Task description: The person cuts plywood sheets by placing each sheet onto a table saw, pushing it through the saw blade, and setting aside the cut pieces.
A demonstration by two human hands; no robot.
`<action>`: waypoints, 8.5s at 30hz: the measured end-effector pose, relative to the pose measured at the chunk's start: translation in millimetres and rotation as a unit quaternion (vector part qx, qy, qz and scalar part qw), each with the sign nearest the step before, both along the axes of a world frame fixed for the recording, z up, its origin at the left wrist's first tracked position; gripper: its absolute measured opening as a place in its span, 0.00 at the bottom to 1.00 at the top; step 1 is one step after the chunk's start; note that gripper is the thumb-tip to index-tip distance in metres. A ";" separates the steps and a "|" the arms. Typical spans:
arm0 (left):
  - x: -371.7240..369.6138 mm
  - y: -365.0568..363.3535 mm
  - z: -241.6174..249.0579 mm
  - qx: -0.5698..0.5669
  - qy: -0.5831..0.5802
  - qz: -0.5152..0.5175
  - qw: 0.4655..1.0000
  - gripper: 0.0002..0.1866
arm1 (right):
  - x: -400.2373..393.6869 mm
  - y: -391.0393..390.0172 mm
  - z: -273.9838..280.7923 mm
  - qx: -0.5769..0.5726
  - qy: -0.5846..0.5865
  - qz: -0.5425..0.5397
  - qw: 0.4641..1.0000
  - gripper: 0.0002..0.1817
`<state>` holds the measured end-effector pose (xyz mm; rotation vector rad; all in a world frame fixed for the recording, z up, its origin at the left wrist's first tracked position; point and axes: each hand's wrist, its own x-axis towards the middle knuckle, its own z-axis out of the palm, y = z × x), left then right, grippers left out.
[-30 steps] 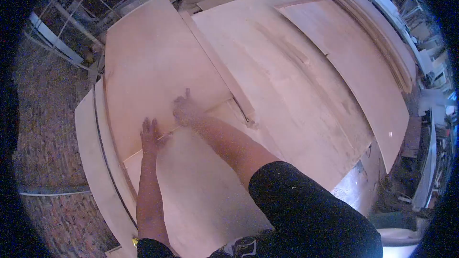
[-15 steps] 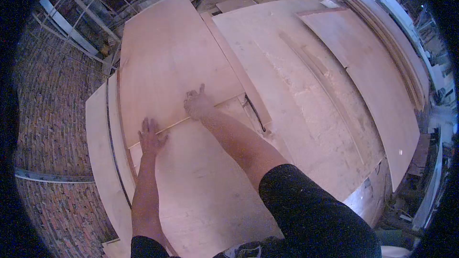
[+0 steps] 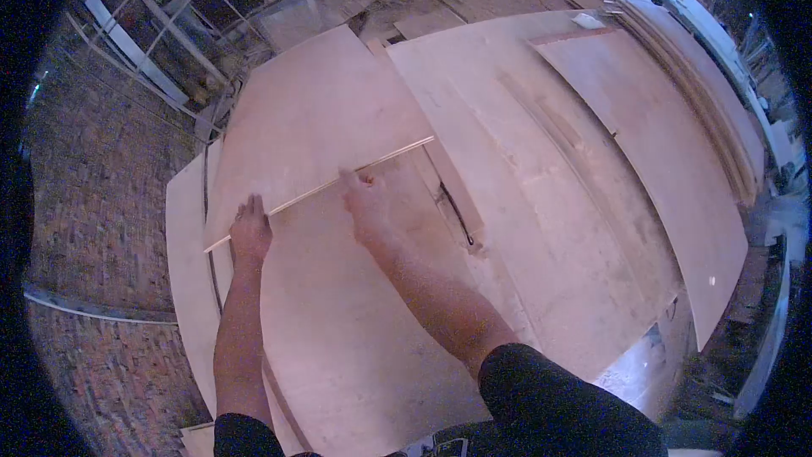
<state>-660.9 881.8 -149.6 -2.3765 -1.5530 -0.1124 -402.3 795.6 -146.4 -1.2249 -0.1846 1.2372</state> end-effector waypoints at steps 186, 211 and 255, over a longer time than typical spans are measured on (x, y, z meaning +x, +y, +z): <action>724.7 -624.0 -13.6 -0.310 -0.319 0.175 0.878 0.29 | 963.4 -1059.0 8.1 -0.373 -0.573 -0.175 0.709 0.23; 569.3 -812.8 16.2 -0.292 -0.497 0.190 0.795 0.32 | 634.1 -802.1 87.3 0.142 -0.617 0.054 0.772 0.06; 289.2 -982.9 -219.8 -0.408 -0.387 0.266 0.783 0.14 | 656.1 -368.8 146.7 -0.113 -0.833 0.383 0.383 0.43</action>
